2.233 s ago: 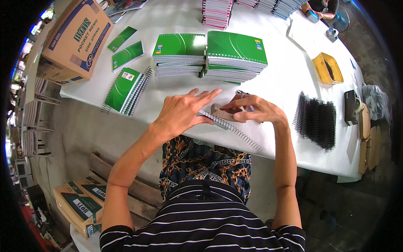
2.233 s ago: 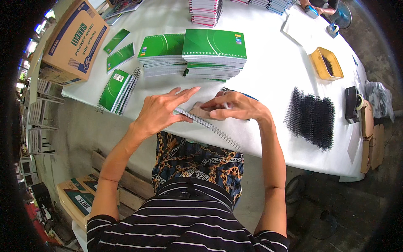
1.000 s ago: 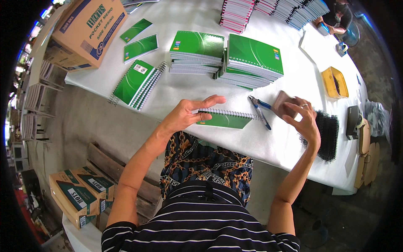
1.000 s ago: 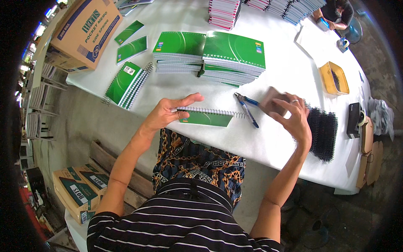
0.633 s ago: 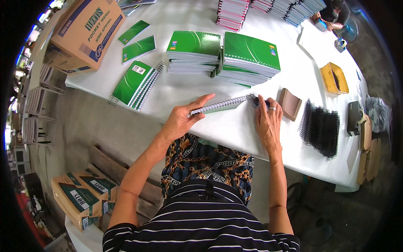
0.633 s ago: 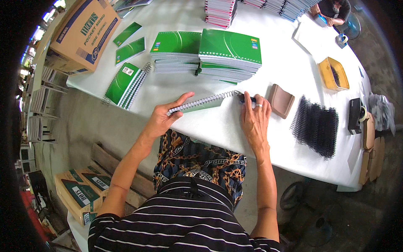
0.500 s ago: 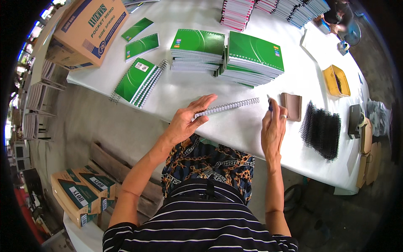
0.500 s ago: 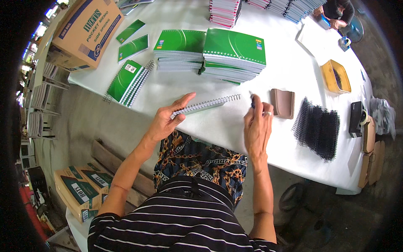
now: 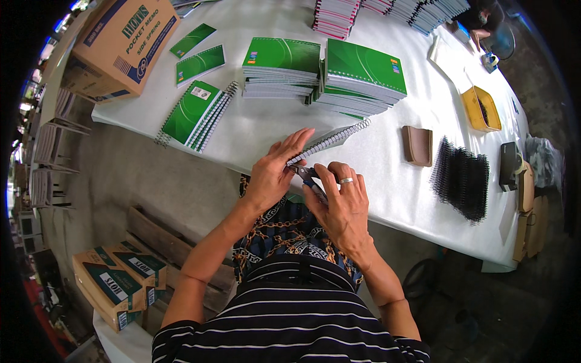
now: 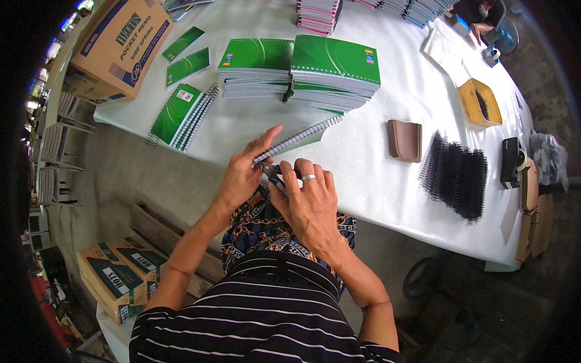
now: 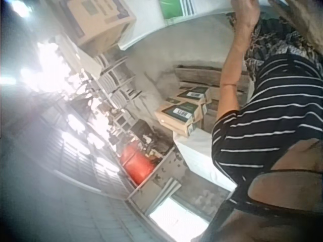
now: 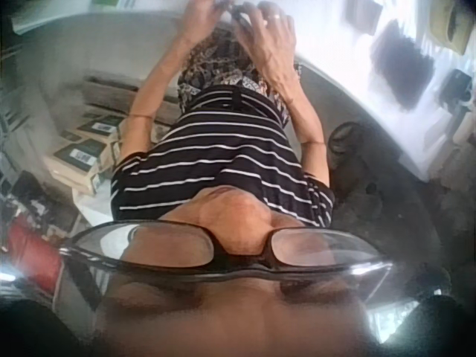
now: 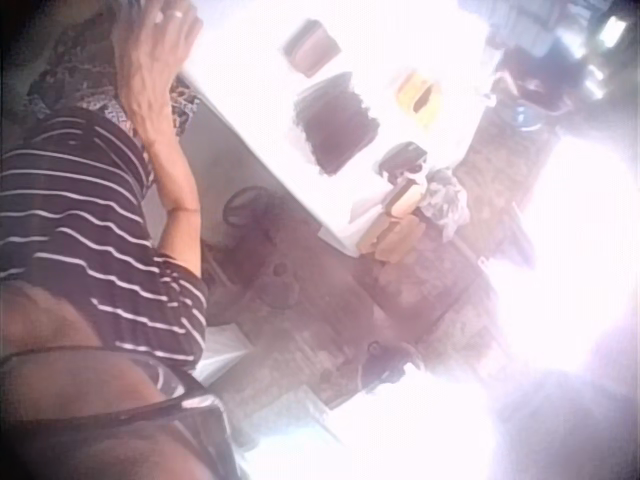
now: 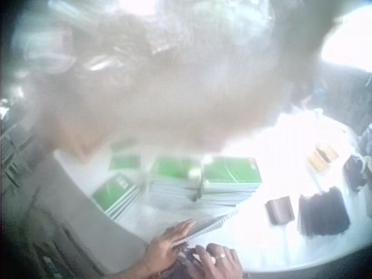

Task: The person manually threads plastic spiral coils through pre-punched holes in green notebooks and trims the ends of the coils using pliers.

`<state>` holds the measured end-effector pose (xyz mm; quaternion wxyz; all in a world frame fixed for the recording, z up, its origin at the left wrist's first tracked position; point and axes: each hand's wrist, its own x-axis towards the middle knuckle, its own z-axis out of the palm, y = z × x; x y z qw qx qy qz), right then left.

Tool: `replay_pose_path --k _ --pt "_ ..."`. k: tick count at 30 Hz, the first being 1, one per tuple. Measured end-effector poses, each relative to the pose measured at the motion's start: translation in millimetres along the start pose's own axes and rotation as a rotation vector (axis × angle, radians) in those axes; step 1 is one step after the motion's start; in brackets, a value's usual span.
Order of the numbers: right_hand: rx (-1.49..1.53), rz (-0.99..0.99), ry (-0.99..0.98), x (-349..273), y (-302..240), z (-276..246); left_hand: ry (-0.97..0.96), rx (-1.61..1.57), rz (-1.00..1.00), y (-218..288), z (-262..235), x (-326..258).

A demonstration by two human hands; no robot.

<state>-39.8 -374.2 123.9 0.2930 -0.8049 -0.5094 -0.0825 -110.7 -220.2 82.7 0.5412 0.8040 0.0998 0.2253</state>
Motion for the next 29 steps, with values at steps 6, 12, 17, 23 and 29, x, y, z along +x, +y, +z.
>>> replay_pose_path --k 6,12,17,23,29 --pt "0.148 0.063 -0.089 3 -4 -7 0.136 0.31 0.074 6 4 -1" --pt "0.764 0.46 -0.594 31 -3 -29 0.214 0.615 0.165 4 -7 -11" --pt "0.538 0.473 -0.369 27 31 -35 0.313 0.7 0.264 9 -73 -8" --pt "-0.208 0.28 -0.172 17 94 -4 0.147 0.918 0.083 -34 -193 -12" --pt "-0.289 0.123 0.009 20 88 7 -0.141 1.029 0.005 -40 -228 -2"
